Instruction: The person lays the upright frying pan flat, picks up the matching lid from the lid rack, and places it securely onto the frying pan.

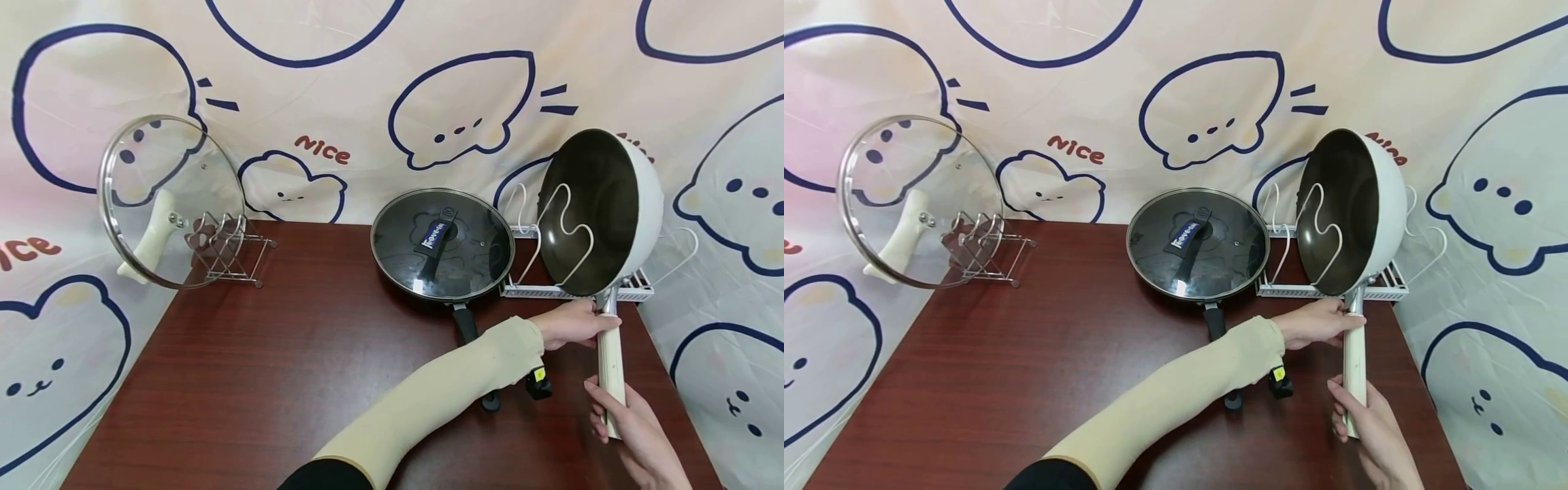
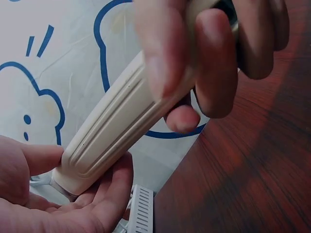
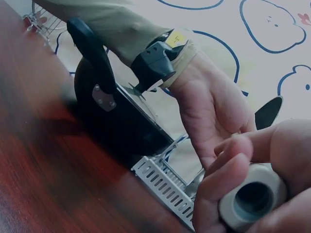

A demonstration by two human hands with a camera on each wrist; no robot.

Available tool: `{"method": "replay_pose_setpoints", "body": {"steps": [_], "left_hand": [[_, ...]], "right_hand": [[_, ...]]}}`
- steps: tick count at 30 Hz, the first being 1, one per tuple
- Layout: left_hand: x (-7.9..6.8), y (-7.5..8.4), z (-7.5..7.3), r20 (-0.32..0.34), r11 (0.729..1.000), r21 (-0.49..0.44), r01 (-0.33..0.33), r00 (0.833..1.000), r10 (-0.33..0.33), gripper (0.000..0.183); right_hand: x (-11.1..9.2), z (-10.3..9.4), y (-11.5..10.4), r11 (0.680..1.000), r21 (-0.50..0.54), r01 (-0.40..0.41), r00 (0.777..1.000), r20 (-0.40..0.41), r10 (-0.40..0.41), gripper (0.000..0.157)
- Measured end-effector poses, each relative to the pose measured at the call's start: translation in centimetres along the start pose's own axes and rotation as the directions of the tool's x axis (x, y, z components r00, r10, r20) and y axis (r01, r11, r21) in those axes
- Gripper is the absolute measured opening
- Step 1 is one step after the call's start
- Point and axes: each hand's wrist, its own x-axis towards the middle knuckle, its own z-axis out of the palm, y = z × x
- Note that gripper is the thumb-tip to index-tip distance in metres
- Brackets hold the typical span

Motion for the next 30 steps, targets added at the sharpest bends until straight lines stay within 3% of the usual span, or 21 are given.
{"method": "replay_pose_setpoints", "body": {"steps": [6,30], "left_hand": [[0.1,0.1,-0.1,0.004,1.000,0.008,0.014,1.000,-0.014,0.022],[0.1,0.3,-0.1,0.007,0.999,-0.028,0.032,0.999,-0.032,0.017]], "right_hand": [[0.1,0.4,0.2,1.000,0.010,0.018,1.000,-0.014,-0.018,0.016],[-0.1,1.4,0.9,0.992,0.047,0.119,0.990,-0.083,-0.115,0.011]]}}
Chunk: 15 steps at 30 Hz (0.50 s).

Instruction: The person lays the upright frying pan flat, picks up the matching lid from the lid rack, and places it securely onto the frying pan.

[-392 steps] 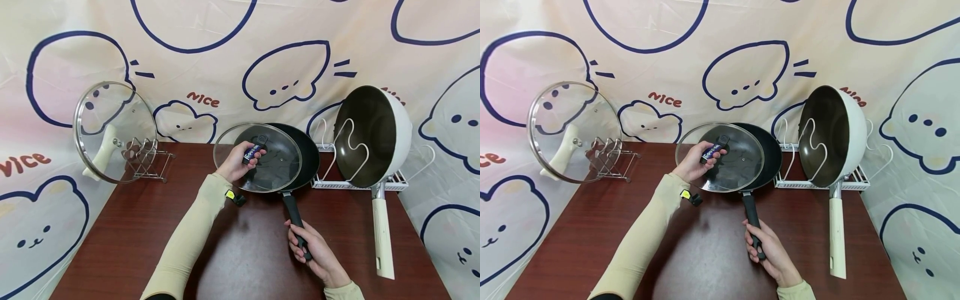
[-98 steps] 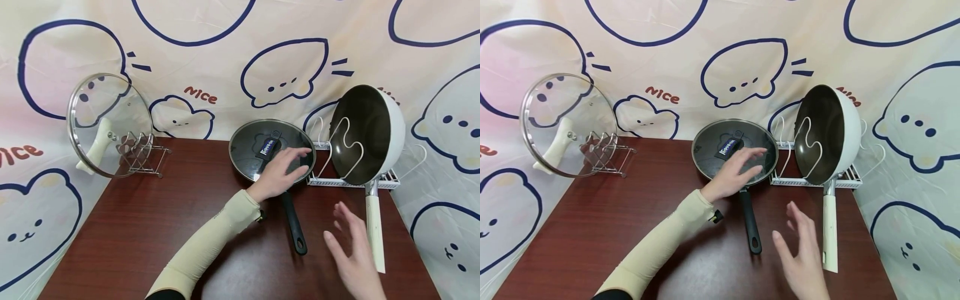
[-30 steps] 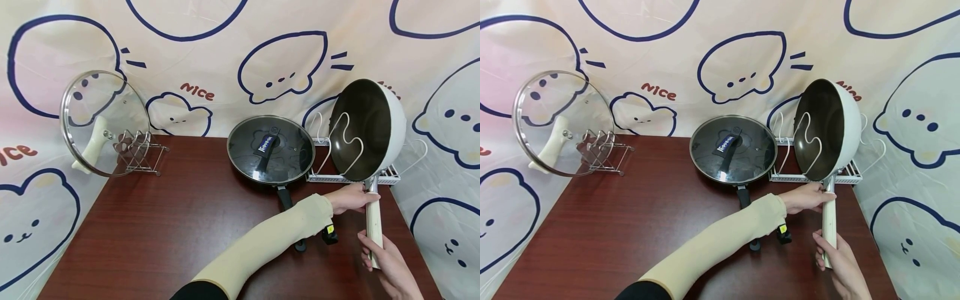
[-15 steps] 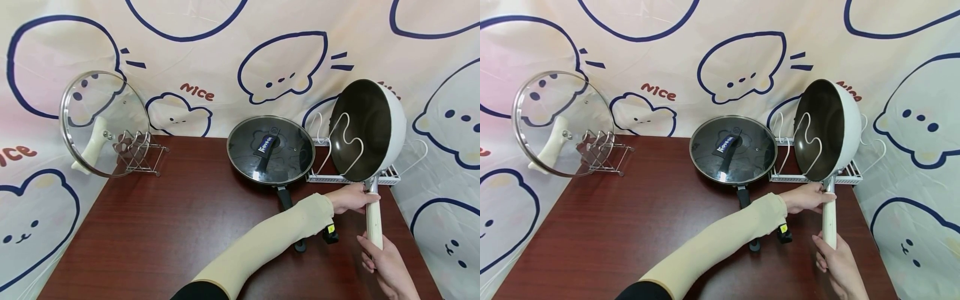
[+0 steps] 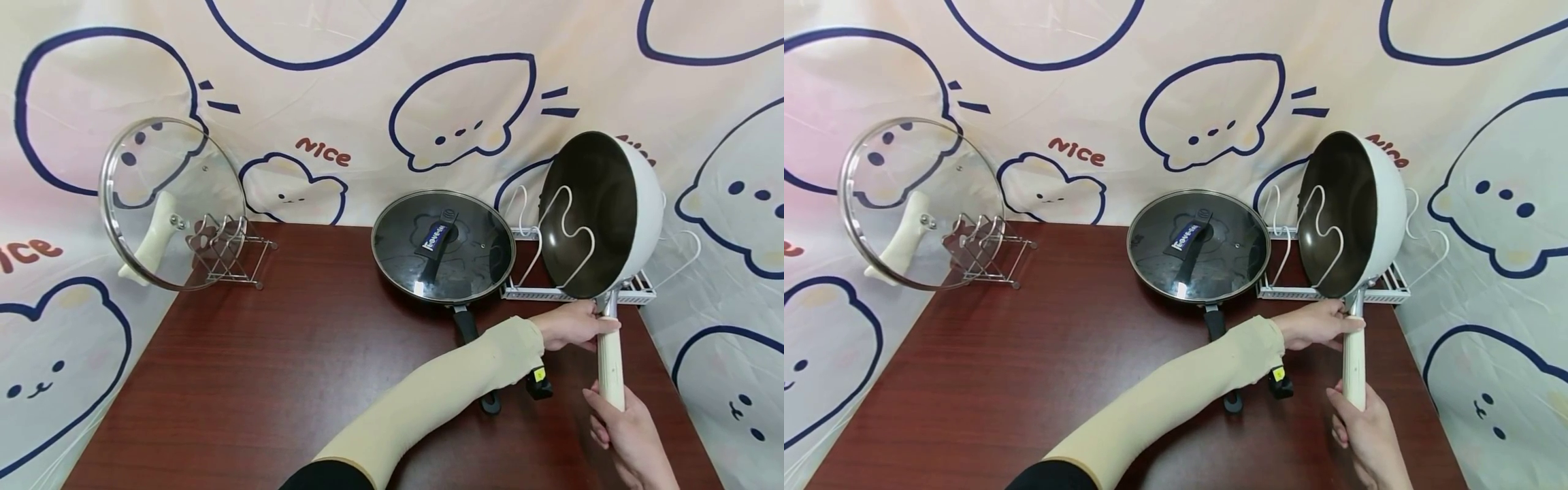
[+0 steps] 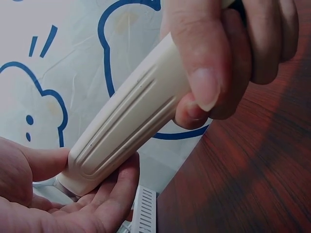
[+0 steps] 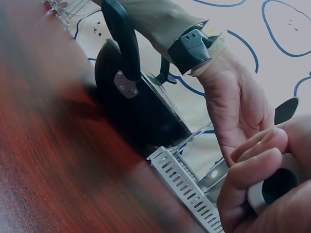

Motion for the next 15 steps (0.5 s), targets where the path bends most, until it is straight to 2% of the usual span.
{"method": "replay_pose_setpoints", "body": {"steps": [8,15], "left_hand": [[-0.14,-0.06,-0.16,0.013,1.000,-0.014,-0.014,1.000,0.014,0.014],[-0.76,0.70,-0.18,0.025,0.999,0.025,-0.048,0.999,0.048,0.013]], "right_hand": [[-0.30,0.41,0.10,0.999,0.016,0.041,0.999,-0.010,-0.041,0.010],[-0.51,0.62,-0.04,0.994,0.029,0.101,0.995,-0.024,-0.101,0.011]]}}
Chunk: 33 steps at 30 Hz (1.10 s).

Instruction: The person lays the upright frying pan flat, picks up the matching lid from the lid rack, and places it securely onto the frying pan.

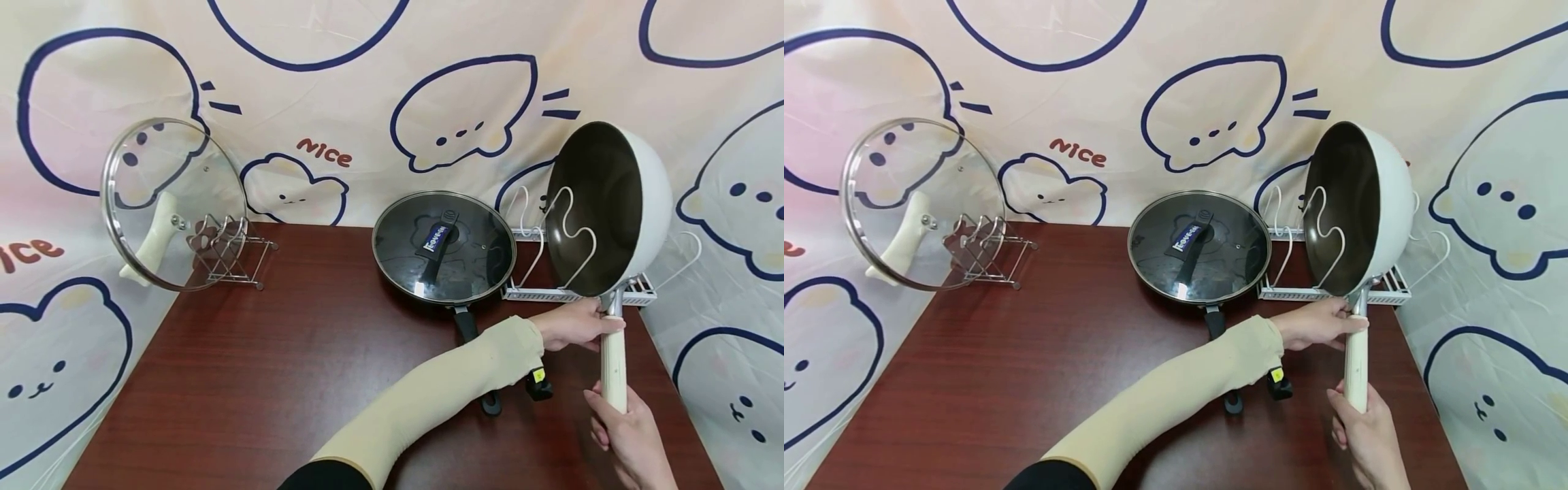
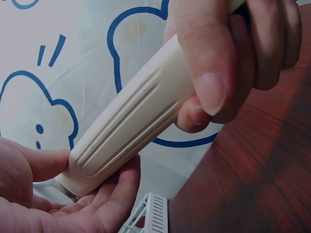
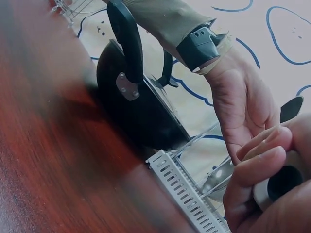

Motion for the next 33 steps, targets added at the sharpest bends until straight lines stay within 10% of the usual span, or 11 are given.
{"method": "replay_pose_setpoints", "body": {"steps": [33], "left_hand": [[-1.9,2.0,0.5,0.044,0.993,0.046,-0.112,0.993,0.110,0.017]], "right_hand": [[-1.3,0.9,-1.6,0.997,-0.032,0.076,0.987,-0.137,-0.079,0.016]]}}
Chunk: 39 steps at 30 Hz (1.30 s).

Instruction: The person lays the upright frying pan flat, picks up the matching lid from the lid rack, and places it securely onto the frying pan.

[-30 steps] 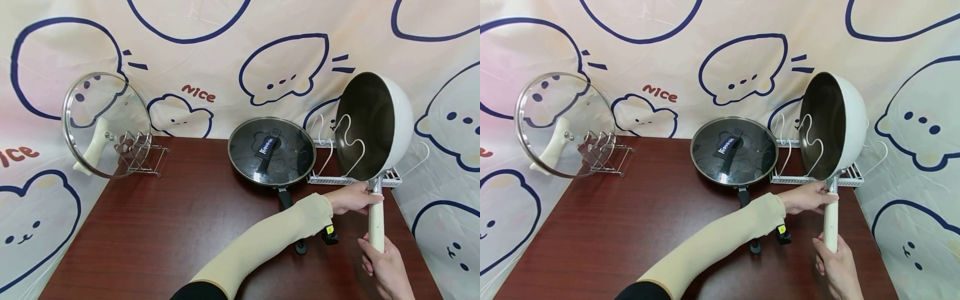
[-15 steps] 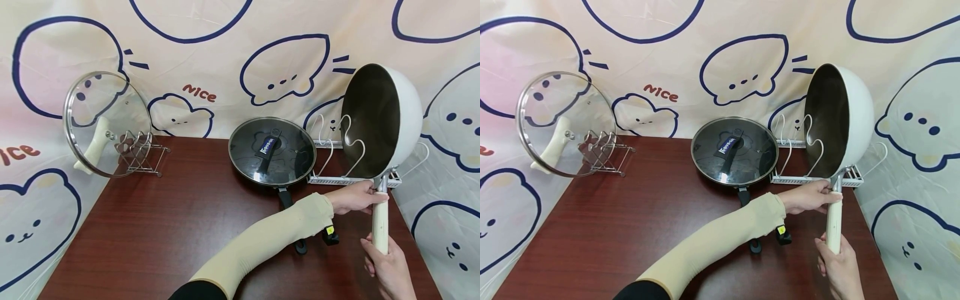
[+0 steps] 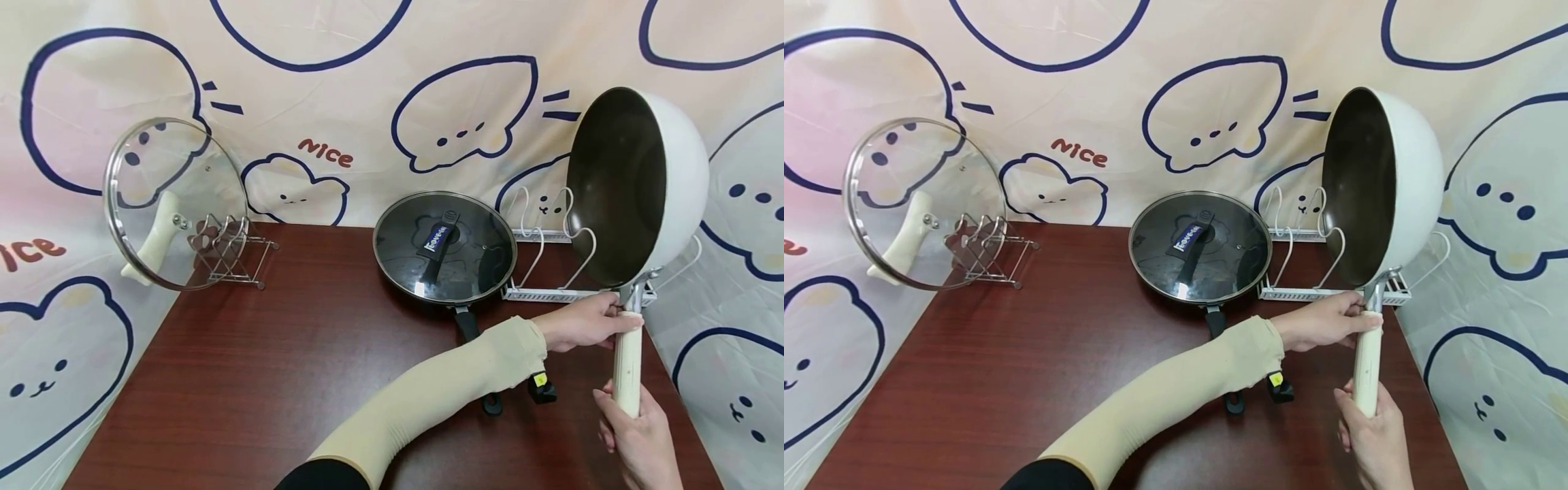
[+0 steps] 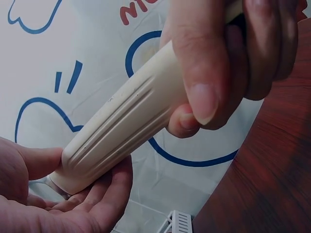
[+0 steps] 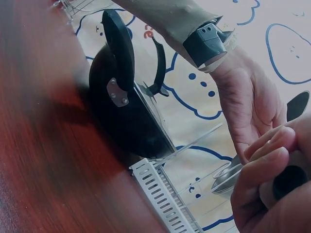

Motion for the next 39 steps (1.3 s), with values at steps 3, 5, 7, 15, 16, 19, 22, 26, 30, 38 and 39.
{"method": "replay_pose_setpoints", "body": {"steps": [3,5,7,15,16,19,22,26,30,38,39], "left_hand": [[-0.1,0.1,0.0,0.004,1.000,-0.003,-0.005,1.000,0.005,0.019],[-0.1,0.1,0.0,0.009,1.000,-0.005,-0.007,1.000,0.007,0.021],[-0.2,0.2,-0.1,0.013,1.000,-0.005,-0.008,1.000,0.008,0.023],[-0.5,0.6,-0.1,0.022,1.000,0.005,-0.022,1.000,0.022,0.026],[-0.5,0.7,-0.1,0.022,1.000,0.007,-0.024,0.999,0.024,0.026],[-0.6,0.9,0.0,0.017,1.000,0.008,-0.028,0.999,0.027,0.024],[-0.8,1.0,0.0,0.004,0.999,0.025,-0.021,1.000,0.020,0.023],[-1.0,1.2,0.1,-0.004,0.999,0.034,-0.017,1.000,0.017,0.023],[-1.2,1.5,0.1,0.001,0.999,0.024,-0.029,1.000,0.029,0.023],[-1.7,1.9,0.2,0.010,0.998,0.012,-0.058,0.998,0.058,0.022],[-1.8,1.9,0.2,0.014,0.998,0.008,-0.063,0.998,0.063,0.022]], "right_hand": [[-0.1,0.1,-0.1,1.000,0.006,0.012,1.000,-0.001,-0.012,0.017],[-0.1,0.1,-0.1,1.000,0.005,0.010,1.000,-0.006,-0.010,0.017],[-0.1,0.2,-0.2,1.000,0.002,0.007,1.000,-0.008,-0.007,0.017],[-0.4,0.2,-0.4,0.999,0.013,0.036,0.999,-0.018,-0.035,0.017],[-0.4,0.2,-0.4,0.999,0.014,0.039,0.999,-0.021,-0.039,0.017],[-0.5,0.2,-0.6,0.999,0.011,0.044,0.999,-0.028,-0.043,0.018],[-0.6,0.2,-0.7,0.999,-0.011,0.039,0.999,-0.033,-0.040,0.018],[-0.7,0.2,-0.9,0.998,-0.059,0.028,0.999,-0.041,-0.030,0.019],[-0.8,0.3,-1.1,0.997,-0.071,0.032,0.998,-0.049,-0.036,0.019],[-1.3,0.4,-1.5,0.997,-0.065,0.038,0.997,-0.064,-0.042,0.019],[-1.3,0.4,-1.6,0.997,-0.078,0.029,0.997,-0.066,-0.034,0.020]]}}
